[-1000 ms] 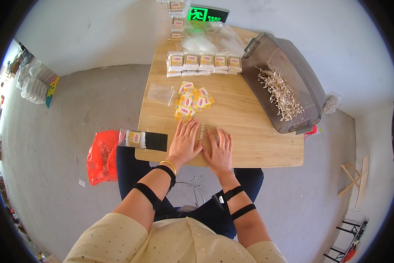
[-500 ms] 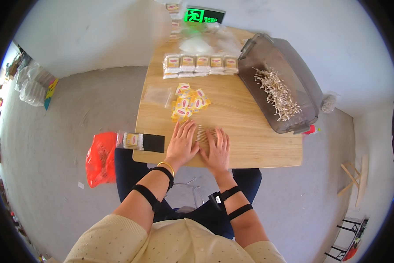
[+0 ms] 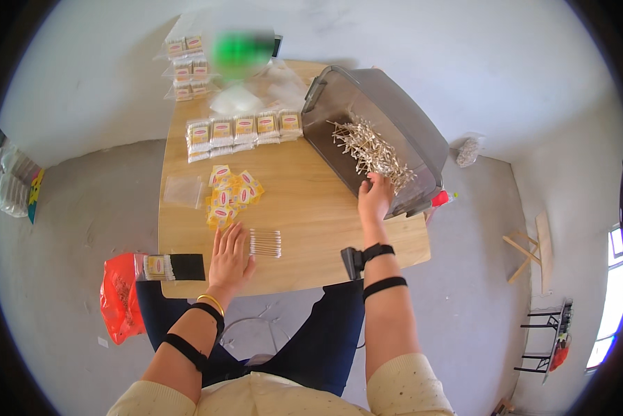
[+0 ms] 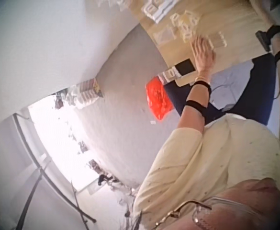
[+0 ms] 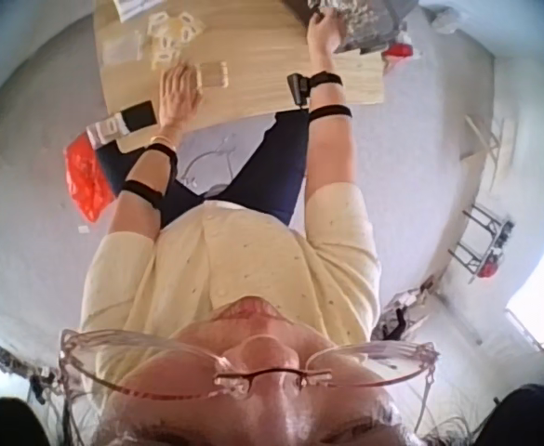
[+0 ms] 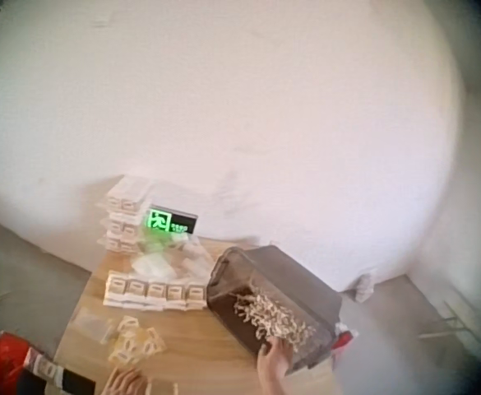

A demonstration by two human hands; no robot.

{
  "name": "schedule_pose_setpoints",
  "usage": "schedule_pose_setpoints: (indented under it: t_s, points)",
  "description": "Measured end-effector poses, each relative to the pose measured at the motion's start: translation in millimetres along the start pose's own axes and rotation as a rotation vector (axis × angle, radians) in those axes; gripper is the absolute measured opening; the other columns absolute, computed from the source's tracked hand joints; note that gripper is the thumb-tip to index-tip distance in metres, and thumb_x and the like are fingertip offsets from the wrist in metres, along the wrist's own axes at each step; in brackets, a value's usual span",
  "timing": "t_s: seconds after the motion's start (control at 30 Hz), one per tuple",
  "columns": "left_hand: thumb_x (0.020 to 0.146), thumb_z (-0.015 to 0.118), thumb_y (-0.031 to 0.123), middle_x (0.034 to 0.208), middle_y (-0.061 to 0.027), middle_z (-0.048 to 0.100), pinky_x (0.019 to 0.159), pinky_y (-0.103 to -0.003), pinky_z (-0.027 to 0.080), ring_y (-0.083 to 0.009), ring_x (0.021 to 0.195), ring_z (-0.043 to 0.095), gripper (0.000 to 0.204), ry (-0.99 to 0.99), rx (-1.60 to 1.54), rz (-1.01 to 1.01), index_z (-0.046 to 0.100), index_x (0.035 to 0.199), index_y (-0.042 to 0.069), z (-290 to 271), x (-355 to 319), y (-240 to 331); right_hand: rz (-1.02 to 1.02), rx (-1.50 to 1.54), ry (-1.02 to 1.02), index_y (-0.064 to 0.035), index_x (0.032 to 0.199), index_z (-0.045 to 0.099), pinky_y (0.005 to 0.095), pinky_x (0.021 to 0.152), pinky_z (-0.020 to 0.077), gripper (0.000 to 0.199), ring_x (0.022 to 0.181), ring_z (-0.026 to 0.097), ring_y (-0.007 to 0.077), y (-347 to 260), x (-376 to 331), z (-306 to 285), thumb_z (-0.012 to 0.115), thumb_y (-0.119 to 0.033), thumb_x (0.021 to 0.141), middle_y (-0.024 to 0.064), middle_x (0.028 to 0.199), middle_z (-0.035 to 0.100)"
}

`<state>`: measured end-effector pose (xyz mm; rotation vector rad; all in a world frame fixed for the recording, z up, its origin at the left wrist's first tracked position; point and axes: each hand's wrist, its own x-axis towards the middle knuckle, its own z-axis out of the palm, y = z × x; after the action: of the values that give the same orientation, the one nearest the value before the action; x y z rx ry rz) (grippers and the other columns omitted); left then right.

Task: Packing counted bundles of cotton swabs into small plastic bags.

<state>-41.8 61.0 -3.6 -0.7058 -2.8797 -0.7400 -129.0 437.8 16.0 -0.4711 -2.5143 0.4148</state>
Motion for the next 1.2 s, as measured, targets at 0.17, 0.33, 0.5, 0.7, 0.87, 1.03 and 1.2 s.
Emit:
schedule_pose_setpoints:
  t_s: [0.17,0.33,0.5,0.7,0.87,1.03,1.2]
  points:
    - [0.085,0.062,0.026,0.148,-0.0161,0.043,0.125,-0.051,0.018,-0.0323,0.144,0.035,0.060,-0.020,0.020,-0.028,0.047,0.137,0.001,-3,0,-1,-0.019,-0.327,0.005,-0.0128,0.108,0.066,0.0454,0.091,0.0493,0.030,0.111,0.056,0.0329,23,45,7,0.076,-0.012,0.079,0.0112,0.114,0.059]
    - [0.084,0.062,0.026,0.148,-0.0167,0.043,0.125,-0.051,0.018,-0.0329,0.144,0.035,0.060,-0.026,0.015,-0.019,0.047,0.137,0.001,-1,2,-1,0.003,-0.353,-0.017,-0.0121,0.093,0.069,0.0459,0.088,0.0506,0.015,0.103,0.060,0.0334,43,60,16,0.076,-0.012,0.079,0.0108,0.103,0.062]
    - [0.084,0.062,0.026,0.147,-0.0169,0.043,0.125,-0.052,0.018,-0.0330,0.144,0.035,0.060,-0.032,0.026,-0.020,0.047,0.137,0.001,-1,2,0,-0.103,-0.103,0.150,-0.0105,0.091,0.071,0.0424,0.078,0.0518,0.008,0.085,0.064,0.0315,40,64,6,0.073,-0.013,0.084,0.0101,0.086,0.066]
    - [0.087,0.061,0.028,0.147,-0.0168,0.044,0.125,-0.052,0.017,-0.0329,0.144,0.035,0.059,-0.029,0.012,-0.031,0.047,0.137,0.001,-4,-2,-3,0.232,0.951,0.008,-0.0045,0.104,0.073,0.0273,0.077,0.0511,0.017,0.083,0.067,0.0143,-17,49,-10,0.074,-0.016,0.091,0.0079,0.094,0.074]
    - [0.089,0.060,0.031,0.147,-0.0158,0.044,0.125,-0.051,0.018,-0.0313,0.145,0.035,0.059,-0.004,0.026,-0.016,0.048,0.138,0.001,0,-3,-6,0.107,0.770,-0.451,-0.0036,0.101,0.073,0.0273,0.078,0.0514,0.014,0.084,0.069,0.0138,-85,-6,-15,0.072,-0.014,0.092,0.0059,0.093,0.075]
    - [0.090,0.059,0.033,0.149,-0.0142,0.043,0.125,-0.051,0.018,-0.0306,0.145,0.035,0.060,-0.010,0.032,-0.002,0.047,0.140,0.002,3,0,-4,-0.607,0.329,-0.480,-0.0082,0.095,0.073,0.0319,0.074,0.0525,0.008,0.083,0.067,0.0202,-137,-62,17,0.071,-0.009,0.088,0.0067,0.085,0.069]
    - [0.091,0.058,0.034,0.151,-0.0138,0.041,0.125,-0.050,0.017,-0.0300,0.145,0.034,0.060,-0.026,0.052,-0.003,0.047,0.141,0.002,2,-2,-4,-0.418,0.610,-0.583,-0.0073,0.092,0.070,0.0423,0.079,0.0511,0.010,0.088,0.063,0.0311,-155,-92,39,0.072,-0.007,0.082,0.0091,0.088,0.066]
